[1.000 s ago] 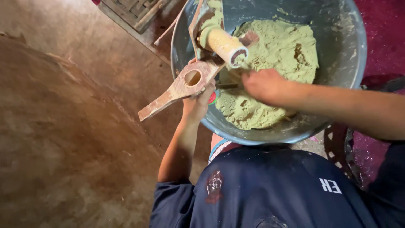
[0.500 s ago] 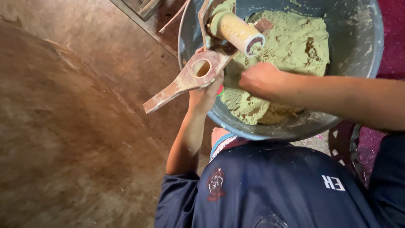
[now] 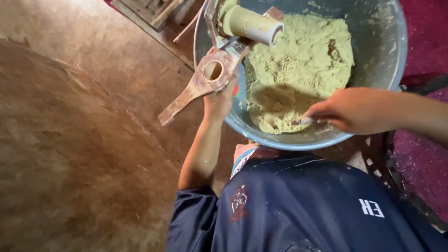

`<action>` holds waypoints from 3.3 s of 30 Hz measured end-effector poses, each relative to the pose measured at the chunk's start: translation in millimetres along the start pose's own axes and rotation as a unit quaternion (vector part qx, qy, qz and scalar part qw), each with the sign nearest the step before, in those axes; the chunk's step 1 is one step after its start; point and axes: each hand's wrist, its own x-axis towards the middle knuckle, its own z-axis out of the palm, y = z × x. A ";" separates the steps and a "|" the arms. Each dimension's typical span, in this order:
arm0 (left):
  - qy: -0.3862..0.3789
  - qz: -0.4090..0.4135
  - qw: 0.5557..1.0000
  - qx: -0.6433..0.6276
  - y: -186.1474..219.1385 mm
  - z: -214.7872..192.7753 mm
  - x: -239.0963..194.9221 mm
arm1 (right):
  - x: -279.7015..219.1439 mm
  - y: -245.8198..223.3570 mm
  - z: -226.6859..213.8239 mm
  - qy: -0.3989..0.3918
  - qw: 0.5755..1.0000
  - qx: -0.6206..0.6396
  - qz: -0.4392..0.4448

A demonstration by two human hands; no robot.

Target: The person uses a manual dough press to extrude dough into spiral shapes onto a purple tray. They repeatedly scoop dough from a metal bowl, load it into the press, and squeeze the handle to form noodles.

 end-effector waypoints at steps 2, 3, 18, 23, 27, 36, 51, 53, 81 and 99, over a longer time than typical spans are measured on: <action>0.004 0.052 0.995 0.088 22.5 2.5 8.6 | -23.9 11.7 -17.5 -0.019 0.997 -0.014 0.076; 0.008 0.079 0.988 0.131 35.8 4.5 12.8 | -31.4 15.8 -25.3 0.054 0.996 0.024 -0.062; -0.232 0.099 0.922 0.292 68.2 38.0 14.7 | -25.3 -73.6 -40.9 0.422 0.766 -0.446 -0.193; -0.109 0.045 0.968 0.220 58.6 14.6 25.3 | -68.2 -42.1 -31.9 0.484 0.837 -0.250 -0.051; 0.017 0.203 0.942 0.267 54.9 20.0 30.4 | 0.2 -27.1 -2.7 0.508 0.857 0.026 -0.083; 0.015 0.253 0.825 0.505 63.0 13.6 46.6 | -4.6 -23.7 2.7 0.299 0.940 0.162 0.030; -0.148 0.067 0.970 0.181 37.2 -3.8 59.7 | -56.4 -39.7 -10.2 0.383 0.896 -0.220 0.041; -0.097 -0.004 0.995 0.035 37.0 -9.1 70.5 | -55.5 -26.9 -8.6 0.351 0.924 -0.145 0.052; -0.549 0.266 0.777 0.153 110.4 347.1 -201.7 | -257.9 126.8 250.5 0.744 0.637 -0.111 -0.169; -0.471 -0.219 0.594 -0.614 57.1 404.4 -139.4 | -269.4 296.0 432.1 0.101 0.740 0.635 0.197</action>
